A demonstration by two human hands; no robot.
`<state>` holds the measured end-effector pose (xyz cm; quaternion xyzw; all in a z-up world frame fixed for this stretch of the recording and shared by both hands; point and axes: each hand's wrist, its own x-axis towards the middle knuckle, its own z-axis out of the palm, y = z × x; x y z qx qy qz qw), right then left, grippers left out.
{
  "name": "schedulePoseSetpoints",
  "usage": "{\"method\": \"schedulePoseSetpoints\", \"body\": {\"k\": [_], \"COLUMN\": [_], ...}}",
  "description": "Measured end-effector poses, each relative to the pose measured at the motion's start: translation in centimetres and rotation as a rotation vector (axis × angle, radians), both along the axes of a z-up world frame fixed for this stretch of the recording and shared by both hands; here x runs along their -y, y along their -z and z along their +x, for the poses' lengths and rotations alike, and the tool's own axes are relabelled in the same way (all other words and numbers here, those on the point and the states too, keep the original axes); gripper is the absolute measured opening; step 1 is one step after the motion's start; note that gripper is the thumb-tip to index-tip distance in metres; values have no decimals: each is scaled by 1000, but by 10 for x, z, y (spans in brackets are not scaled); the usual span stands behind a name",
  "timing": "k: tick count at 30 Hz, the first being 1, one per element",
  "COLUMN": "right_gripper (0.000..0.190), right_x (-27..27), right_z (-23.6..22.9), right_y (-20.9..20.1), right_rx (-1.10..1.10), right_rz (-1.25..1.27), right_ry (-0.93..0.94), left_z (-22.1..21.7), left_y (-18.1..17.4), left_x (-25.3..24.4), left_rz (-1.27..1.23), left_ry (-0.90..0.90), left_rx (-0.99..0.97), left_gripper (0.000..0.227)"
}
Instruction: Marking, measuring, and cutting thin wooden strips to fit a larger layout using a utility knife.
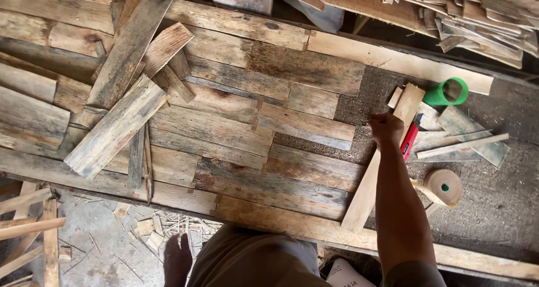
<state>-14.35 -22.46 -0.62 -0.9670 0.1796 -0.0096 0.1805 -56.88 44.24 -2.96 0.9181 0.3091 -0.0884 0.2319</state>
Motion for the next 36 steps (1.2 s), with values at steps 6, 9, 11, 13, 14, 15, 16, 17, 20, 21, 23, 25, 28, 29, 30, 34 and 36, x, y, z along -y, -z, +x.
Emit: {"method": "schedulePoseSetpoints", "body": {"k": [6,9,11,13,14,15,16,17,20,21,23,25,28,29,30,34,36], "right_gripper": [8,4,7,10,10,12,12,13,16,16,18,21,33,29,25,27,19], "right_x": [-5,-21,-46,-61,-65,-66,-61,-55,-28,-18,4,25,20,5,-10,-7,5], "right_z": [-98,-180,-227,-272,-295,-314,-335,-357,-415,-436,-471,-496,-503,-493,-483,-471,-471], "right_y": [-30,-61,-107,-136,-143,-149,-143,-139,-102,-85,-41,-3,2,-29,-61,-77,-63], "right_rx": [196,147,36,-82,-160,-231,-225,-334,-506,-571,-539,-503,-365,-383,-400,-686,-490], "right_rz": [1189,1215,1105,994,938,882,879,825,739,710,724,739,601,398,195,10,-202], "right_ry": [342,436,497,556,576,590,598,588,524,463,426,381,302,338,370,493,372], "left_z": [-32,-13,-4,0,0,6,6,4,-3,-7,-10,-11,-8,-12,-16,-32,-43], "left_y": [79,80,80,79,77,79,84,89,106,113,116,116,111,112,113,112,115], "left_x": [-31,-28,-23,-17,-14,-8,-7,-5,-4,-6,-3,5,13,14,15,34,42], "left_rz": [-616,-724,-829,-931,-980,-1032,-1033,-1108,-1216,-1248,-1238,-1227,-1302,-1171,-1033,-1241,-1170], "left_ry": [36,-4,-64,-131,-166,-197,-188,-160,-105,-82,-75,-70,-264,-23,211,-105,-128], "left_rx": [-486,-528,-564,-605,-629,-644,-649,-611,-530,-482,-472,-452,-465,-426,-384,-418,-342], "left_gripper": [63,64,64,64,64,64,64,58,45,37,35,34,39,34,31,33,32]}}
